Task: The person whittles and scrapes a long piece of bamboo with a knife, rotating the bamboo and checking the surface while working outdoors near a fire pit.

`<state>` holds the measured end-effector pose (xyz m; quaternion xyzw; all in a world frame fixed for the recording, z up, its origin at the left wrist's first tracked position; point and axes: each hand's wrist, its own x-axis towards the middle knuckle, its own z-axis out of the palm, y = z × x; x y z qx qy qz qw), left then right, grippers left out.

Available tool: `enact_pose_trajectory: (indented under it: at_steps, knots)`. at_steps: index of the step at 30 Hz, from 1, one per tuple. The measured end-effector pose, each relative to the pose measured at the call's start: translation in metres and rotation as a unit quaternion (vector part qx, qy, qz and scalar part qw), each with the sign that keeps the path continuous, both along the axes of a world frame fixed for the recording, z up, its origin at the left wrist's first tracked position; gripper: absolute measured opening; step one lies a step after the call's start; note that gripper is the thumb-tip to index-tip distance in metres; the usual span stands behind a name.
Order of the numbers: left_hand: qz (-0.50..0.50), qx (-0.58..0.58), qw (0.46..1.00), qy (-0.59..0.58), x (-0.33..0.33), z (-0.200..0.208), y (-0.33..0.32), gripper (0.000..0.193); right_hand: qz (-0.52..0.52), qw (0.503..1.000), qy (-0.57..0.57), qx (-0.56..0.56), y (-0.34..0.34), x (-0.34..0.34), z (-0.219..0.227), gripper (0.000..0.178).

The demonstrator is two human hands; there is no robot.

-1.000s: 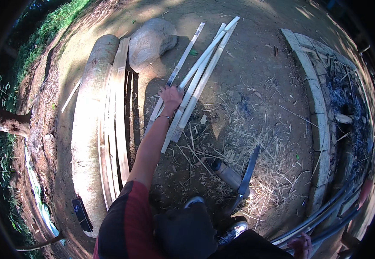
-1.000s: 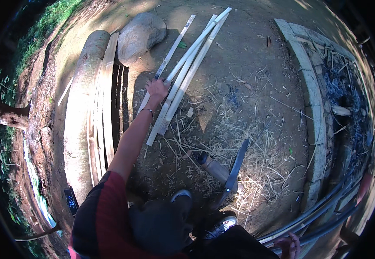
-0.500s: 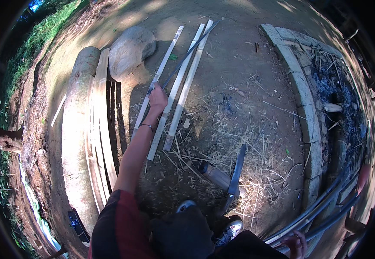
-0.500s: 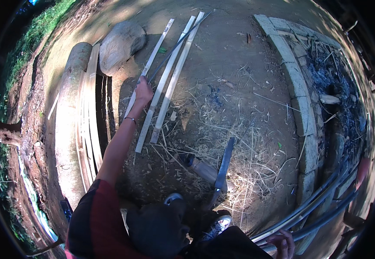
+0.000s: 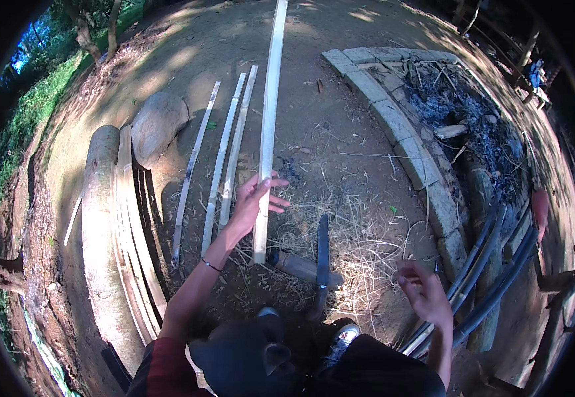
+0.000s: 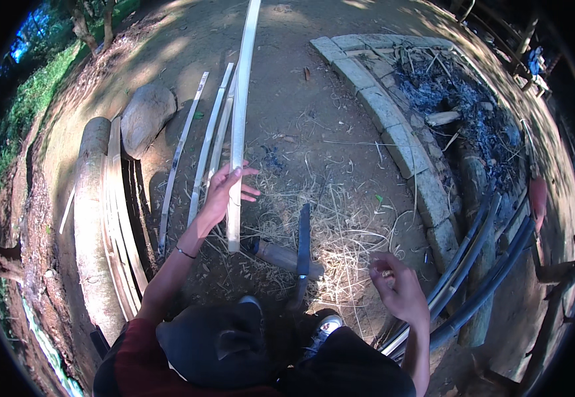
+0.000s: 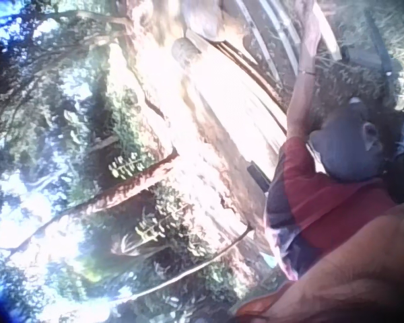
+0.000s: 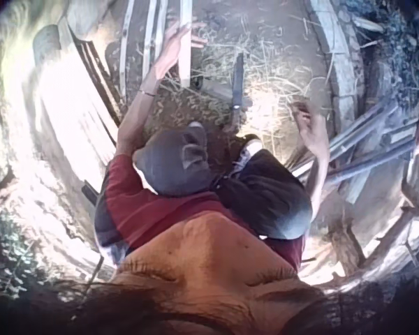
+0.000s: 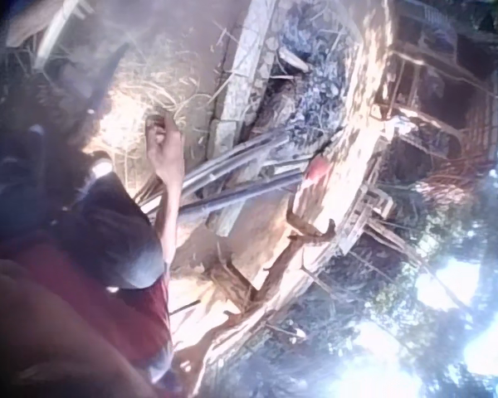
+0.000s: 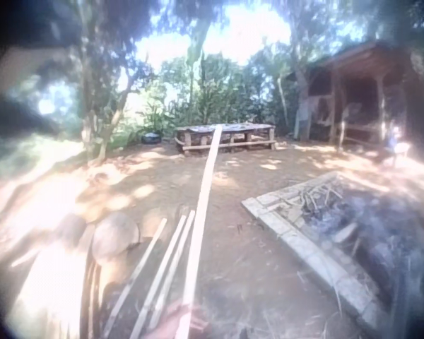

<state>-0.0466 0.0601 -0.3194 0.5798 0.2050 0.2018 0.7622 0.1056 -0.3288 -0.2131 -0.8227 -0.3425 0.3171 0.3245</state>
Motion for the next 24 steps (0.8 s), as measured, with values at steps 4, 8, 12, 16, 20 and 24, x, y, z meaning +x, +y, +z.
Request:
enact_pose_trajectory:
  at_steps: [4,8,12,16,20,24]
  knots:
    - [-0.069,-0.077,0.994,-0.035,0.015,0.028,-0.059,0.044,0.01,0.984,0.114,0.134,0.082,0.017,-0.002,0.04]
    - [-0.101,-0.044,0.993,-0.042,0.032,0.036,-0.1,0.043,-0.063,0.954,0.065,0.286,0.14,0.027,0.004,0.047]
    - [-0.124,-0.03,0.991,-0.026,0.037,0.033,-0.132,0.042,-0.076,0.932,0.071,0.346,0.179,0.042,0.005,0.049]
    - [-0.105,-0.029,0.994,-0.005,0.034,0.027,-0.144,0.043,-0.201,0.871,0.214,0.393,0.19,0.028,-0.009,0.039]
    - [-0.136,-0.067,0.988,-0.033,0.037,0.014,-0.165,0.045,-0.201,0.849,0.306,0.381,0.179,0.033,-0.026,0.027]
    - [-0.239,-0.041,0.969,-0.052,0.03,0.022,-0.157,0.05,-0.192,0.858,0.247,0.407,0.166,0.032,-0.019,0.025]
